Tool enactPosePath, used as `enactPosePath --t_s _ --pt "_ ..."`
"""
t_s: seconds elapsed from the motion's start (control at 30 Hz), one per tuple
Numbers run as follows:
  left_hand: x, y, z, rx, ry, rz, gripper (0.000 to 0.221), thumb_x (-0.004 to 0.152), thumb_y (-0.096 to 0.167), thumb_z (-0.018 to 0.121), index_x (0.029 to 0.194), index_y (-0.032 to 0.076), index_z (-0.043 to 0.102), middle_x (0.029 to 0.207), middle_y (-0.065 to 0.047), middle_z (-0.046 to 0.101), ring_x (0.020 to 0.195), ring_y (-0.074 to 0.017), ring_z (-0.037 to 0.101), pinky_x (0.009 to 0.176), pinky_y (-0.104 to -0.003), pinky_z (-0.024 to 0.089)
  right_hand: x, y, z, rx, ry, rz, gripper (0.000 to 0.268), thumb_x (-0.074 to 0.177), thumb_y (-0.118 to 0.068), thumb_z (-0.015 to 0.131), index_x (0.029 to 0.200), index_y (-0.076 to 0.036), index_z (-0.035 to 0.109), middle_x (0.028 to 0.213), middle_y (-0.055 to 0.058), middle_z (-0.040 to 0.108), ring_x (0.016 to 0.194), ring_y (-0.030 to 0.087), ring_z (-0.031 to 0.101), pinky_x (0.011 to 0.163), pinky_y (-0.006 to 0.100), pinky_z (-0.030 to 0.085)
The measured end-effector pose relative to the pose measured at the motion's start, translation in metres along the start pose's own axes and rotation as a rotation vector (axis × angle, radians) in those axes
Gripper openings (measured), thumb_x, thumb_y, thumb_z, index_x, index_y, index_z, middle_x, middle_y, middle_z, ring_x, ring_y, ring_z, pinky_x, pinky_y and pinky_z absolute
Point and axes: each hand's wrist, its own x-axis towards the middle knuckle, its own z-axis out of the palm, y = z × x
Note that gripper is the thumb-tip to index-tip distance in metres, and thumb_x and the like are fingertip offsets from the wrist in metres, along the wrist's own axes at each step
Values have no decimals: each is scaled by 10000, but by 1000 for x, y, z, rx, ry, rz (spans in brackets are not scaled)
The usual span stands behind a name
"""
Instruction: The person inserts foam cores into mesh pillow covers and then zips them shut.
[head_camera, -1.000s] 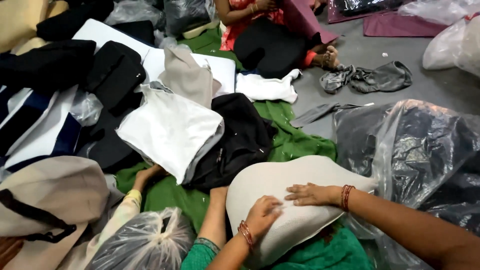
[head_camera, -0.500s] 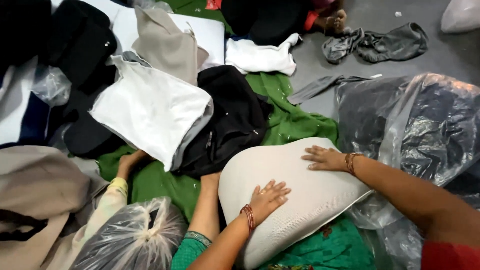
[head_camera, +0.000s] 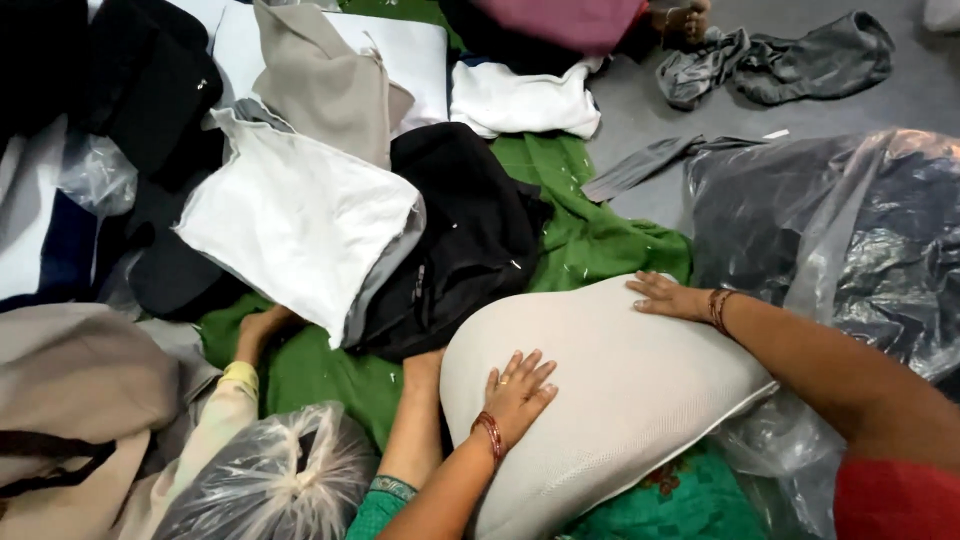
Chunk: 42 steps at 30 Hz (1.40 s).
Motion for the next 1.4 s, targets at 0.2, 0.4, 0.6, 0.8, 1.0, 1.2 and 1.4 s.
enactPosePath --t_s 0.2,0.4,0.6,0.8,1.0,1.2,1.4 --pt "3 -35 19 53 157 -25 562 986 512 474 1504 298 503 1671 -15 311 1574 -276 157 1230 -599 72 7 50 20 15 80 -3 649 1035 -587 370 1617 -322 261 1738 35 -27 1594 315 -136 1270 494 -5" --pt "-7 -66 31 63 259 -167 570 999 514 450 1526 298 461 1685 -11 270 1580 -268 138 1220 -617 62 13 91 41 -47 99 -24 606 1030 -547 275 1595 -333 318 1747 19 -61 1592 297 -169 1270 486 -21" --pt "-23 -119 63 -5 286 -256 605 1003 502 401 1570 293 369 1707 -30 176 1579 -299 91 1202 -589 113 -23 118 53 238 71 -104 690 1024 -564 254 1626 -230 197 1736 27 -50 1601 256 -57 1280 504 49" --pt "-65 -169 111 -256 368 -316 602 1043 470 390 1604 261 332 1715 -139 158 1561 -394 60 1255 -450 93 -119 26 55 747 69 134 698 1000 -484 278 1634 -202 198 1741 -5 114 1597 183 97 1249 490 71" --pt "-105 -139 111 -1419 274 -219 627 1033 400 415 1594 226 198 1653 -139 354 1452 -379 460 1182 -506 402 -214 -75 55 1255 373 57 640 1006 -475 363 1538 -122 397 1703 -21 259 1540 187 262 1232 400 224" --pt "-132 -89 69 -1566 434 -107 646 997 438 430 1574 166 326 1562 -113 449 1337 -331 526 1079 -507 467 -225 -122 83 1506 885 -266 764 1063 -646 269 1377 -30 593 1533 95 542 1388 255 519 1199 425 359" --pt "-118 -183 -14 -1482 556 4 714 1003 579 388 1531 99 396 1481 -136 533 1279 -340 569 1004 -512 505 -237 -169 -17 477 1312 -20 702 1057 -644 380 1403 -61 560 1136 282 678 1028 361 646 902 437 524"
